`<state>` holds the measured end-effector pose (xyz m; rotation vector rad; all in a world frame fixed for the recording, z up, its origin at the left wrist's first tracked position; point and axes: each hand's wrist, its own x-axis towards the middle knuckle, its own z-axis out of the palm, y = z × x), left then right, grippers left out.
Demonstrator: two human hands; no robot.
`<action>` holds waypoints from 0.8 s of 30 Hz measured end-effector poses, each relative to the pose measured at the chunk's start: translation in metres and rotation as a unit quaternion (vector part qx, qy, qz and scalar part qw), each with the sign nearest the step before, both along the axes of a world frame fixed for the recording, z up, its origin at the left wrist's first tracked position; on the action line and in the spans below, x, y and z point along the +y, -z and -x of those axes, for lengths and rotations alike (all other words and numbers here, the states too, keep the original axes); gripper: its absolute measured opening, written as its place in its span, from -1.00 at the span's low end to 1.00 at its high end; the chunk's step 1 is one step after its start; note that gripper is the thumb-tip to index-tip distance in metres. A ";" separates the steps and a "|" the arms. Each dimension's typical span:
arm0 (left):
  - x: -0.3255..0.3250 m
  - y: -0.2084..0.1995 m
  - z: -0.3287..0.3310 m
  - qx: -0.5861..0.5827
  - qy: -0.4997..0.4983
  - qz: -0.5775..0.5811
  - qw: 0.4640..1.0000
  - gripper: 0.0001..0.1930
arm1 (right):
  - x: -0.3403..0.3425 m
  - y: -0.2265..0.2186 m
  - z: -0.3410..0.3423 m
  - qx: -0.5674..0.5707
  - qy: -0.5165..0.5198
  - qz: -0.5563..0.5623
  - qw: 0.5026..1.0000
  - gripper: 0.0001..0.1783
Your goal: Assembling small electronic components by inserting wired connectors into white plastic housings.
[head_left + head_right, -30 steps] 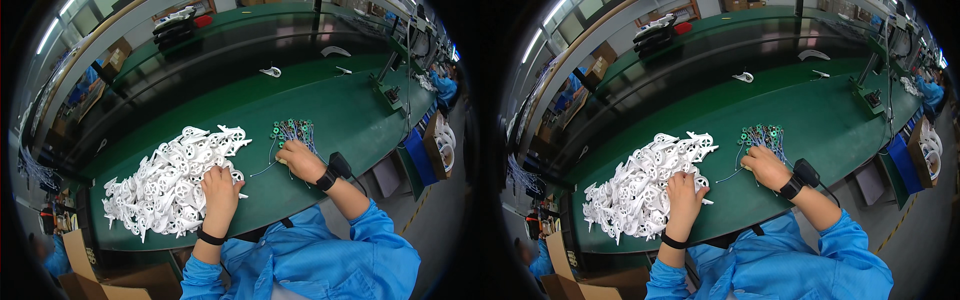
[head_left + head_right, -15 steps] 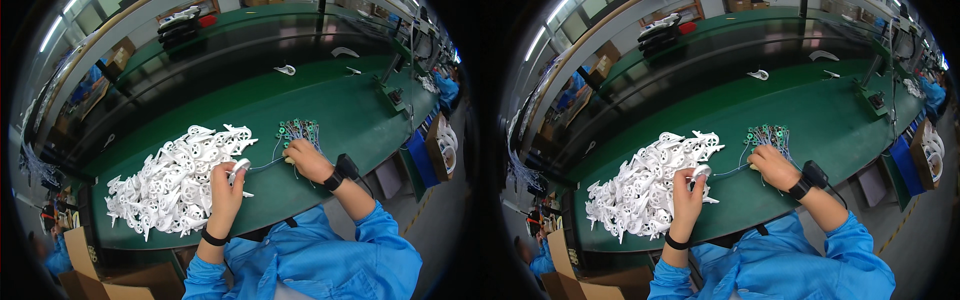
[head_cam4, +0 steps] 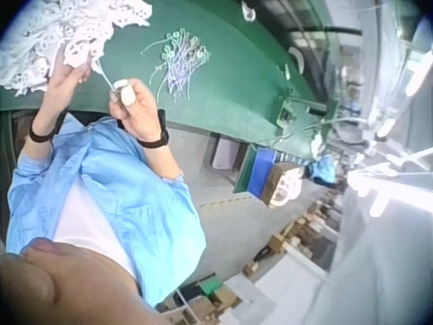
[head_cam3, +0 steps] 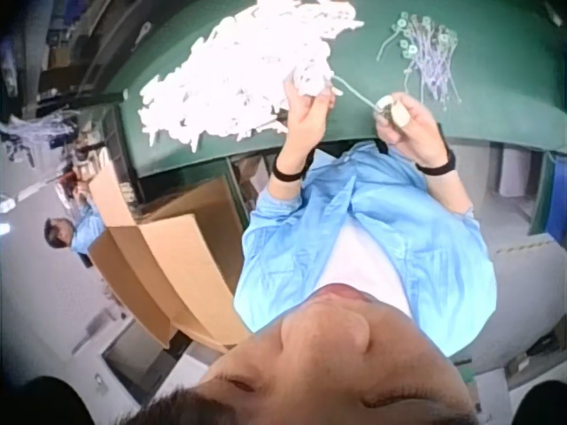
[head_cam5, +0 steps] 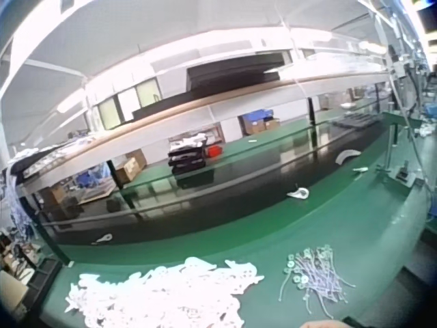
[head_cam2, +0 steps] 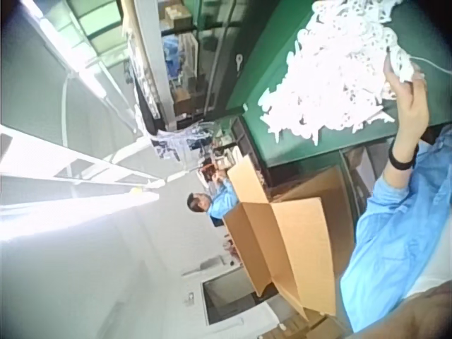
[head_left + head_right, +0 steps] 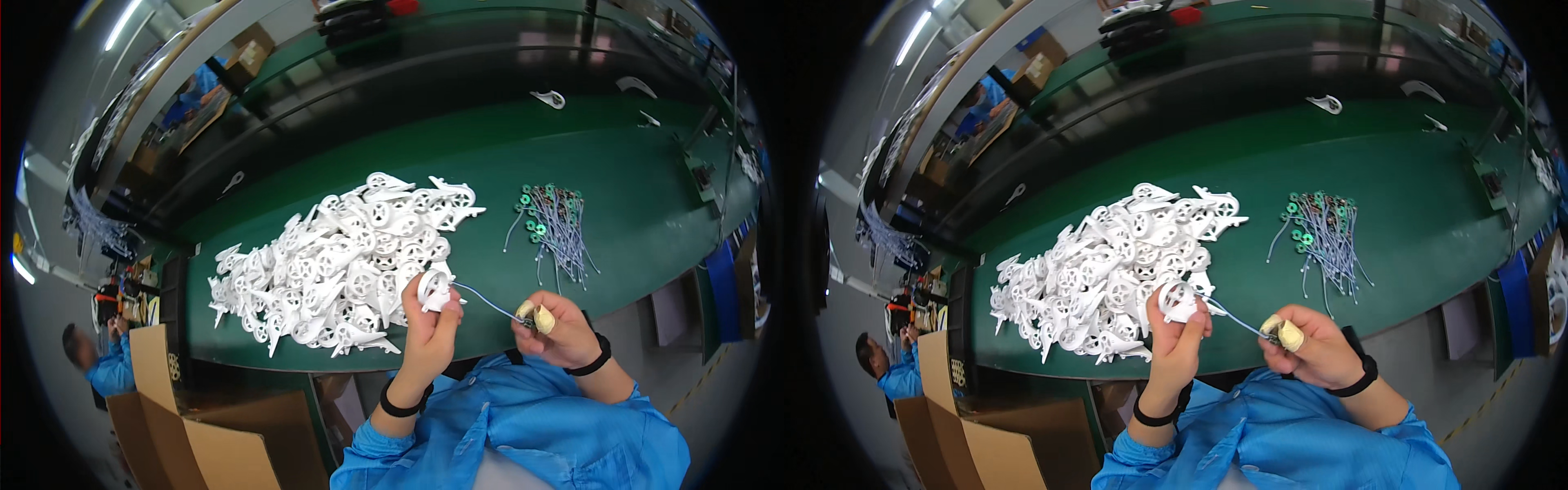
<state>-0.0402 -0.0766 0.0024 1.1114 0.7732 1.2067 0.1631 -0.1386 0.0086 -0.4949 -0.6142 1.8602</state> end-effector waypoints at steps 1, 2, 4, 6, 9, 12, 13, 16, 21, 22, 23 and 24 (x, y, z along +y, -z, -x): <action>-0.001 0.003 0.000 -0.002 -0.004 0.006 1.000 -0.49 | -0.001 -0.001 0.003 0.000 0.009 0.005 1.000 -0.71; -0.001 0.006 -0.001 -0.002 0.004 0.010 1.000 -0.49 | -0.002 -0.005 0.005 0.073 -0.019 0.024 0.997 -0.73; -0.004 0.007 -0.002 -0.028 -0.005 0.027 0.999 -0.46 | -0.006 -0.009 0.005 0.162 -0.066 0.048 0.983 -0.71; -0.006 0.007 -0.003 -0.028 -0.005 0.018 0.999 -0.45 | -0.007 -0.011 0.005 0.156 -0.068 0.063 0.983 -0.71; -0.008 0.003 -0.005 -0.013 -0.016 0.000 1.000 -0.44 | -0.007 -0.008 0.004 0.154 -0.074 0.093 0.981 -0.70; -0.010 0.005 -0.009 0.019 -0.030 -0.021 0.999 -0.44 | -0.006 -0.001 0.005 0.169 -0.075 0.115 0.976 -0.71; -0.011 0.007 -0.009 0.034 -0.034 -0.033 0.998 -0.44 | -0.006 0.000 0.006 0.179 -0.073 0.122 0.974 -0.72; -0.013 0.011 -0.011 0.069 -0.032 -0.076 0.994 -0.53 | -0.005 -0.001 0.007 0.190 -0.075 0.145 0.968 -0.73; -0.009 0.020 -0.009 0.194 -0.062 -0.198 0.959 -0.56 | -0.001 0.005 0.008 0.252 -0.133 0.208 0.936 -0.73; -0.008 0.020 -0.009 0.170 -0.064 -0.180 0.967 -0.56 | -0.001 0.007 0.008 0.282 -0.163 0.223 0.919 -0.72; -0.008 0.020 -0.010 0.145 -0.066 -0.160 0.974 -0.56 | -0.001 0.009 0.009 0.284 -0.159 0.222 0.919 -0.72; -0.009 0.021 -0.010 0.152 -0.062 -0.168 0.972 -0.55 | -0.001 0.009 0.009 0.295 -0.161 0.232 0.913 -0.74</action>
